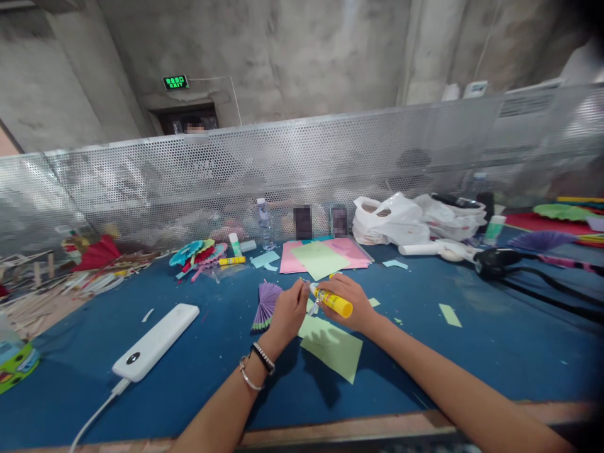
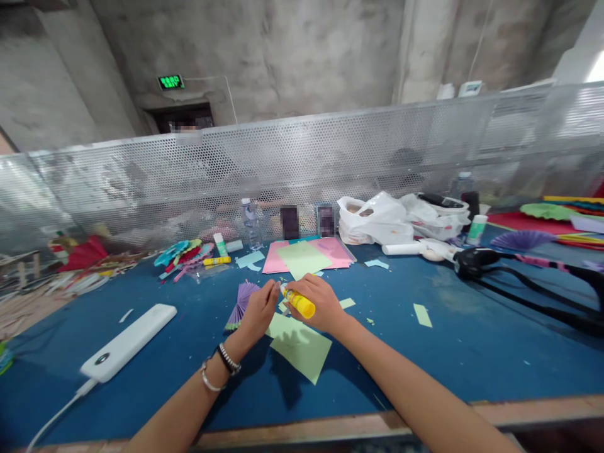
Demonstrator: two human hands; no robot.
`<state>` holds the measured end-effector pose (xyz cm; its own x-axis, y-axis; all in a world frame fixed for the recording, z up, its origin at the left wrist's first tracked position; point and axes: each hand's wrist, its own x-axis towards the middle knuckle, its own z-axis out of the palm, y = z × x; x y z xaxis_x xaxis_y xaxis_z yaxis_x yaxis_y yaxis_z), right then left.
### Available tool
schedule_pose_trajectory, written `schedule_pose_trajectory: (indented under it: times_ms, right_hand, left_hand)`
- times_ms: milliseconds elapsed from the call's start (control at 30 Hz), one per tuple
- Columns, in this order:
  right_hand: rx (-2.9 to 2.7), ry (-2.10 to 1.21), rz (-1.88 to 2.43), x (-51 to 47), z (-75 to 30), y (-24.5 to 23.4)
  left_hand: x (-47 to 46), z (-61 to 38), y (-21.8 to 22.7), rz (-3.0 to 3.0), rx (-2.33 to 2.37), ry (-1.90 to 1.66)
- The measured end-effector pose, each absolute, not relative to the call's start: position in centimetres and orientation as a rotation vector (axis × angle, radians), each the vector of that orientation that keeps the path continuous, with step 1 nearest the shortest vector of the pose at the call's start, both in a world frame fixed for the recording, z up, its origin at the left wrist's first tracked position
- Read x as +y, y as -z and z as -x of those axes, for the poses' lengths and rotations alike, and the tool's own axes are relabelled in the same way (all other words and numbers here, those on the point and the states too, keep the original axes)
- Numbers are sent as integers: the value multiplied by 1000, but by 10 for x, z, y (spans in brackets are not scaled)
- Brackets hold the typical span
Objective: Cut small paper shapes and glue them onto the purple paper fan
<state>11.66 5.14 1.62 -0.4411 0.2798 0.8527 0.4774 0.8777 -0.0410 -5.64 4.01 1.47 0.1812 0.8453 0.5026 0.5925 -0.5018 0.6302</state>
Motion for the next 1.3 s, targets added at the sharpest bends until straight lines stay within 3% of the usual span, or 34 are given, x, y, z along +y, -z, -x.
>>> schedule_pose_trajectory:
  times_ms: [700,1300]
  right_hand:
    - [-2099,209,570,50,-115,-16]
    - [-2115,-21,593,49,-117,-16]
  left_hand:
    - [38,60,-15,-2348,1446,-1119]
    - [35,62,-17,-2356,1342,-1024]
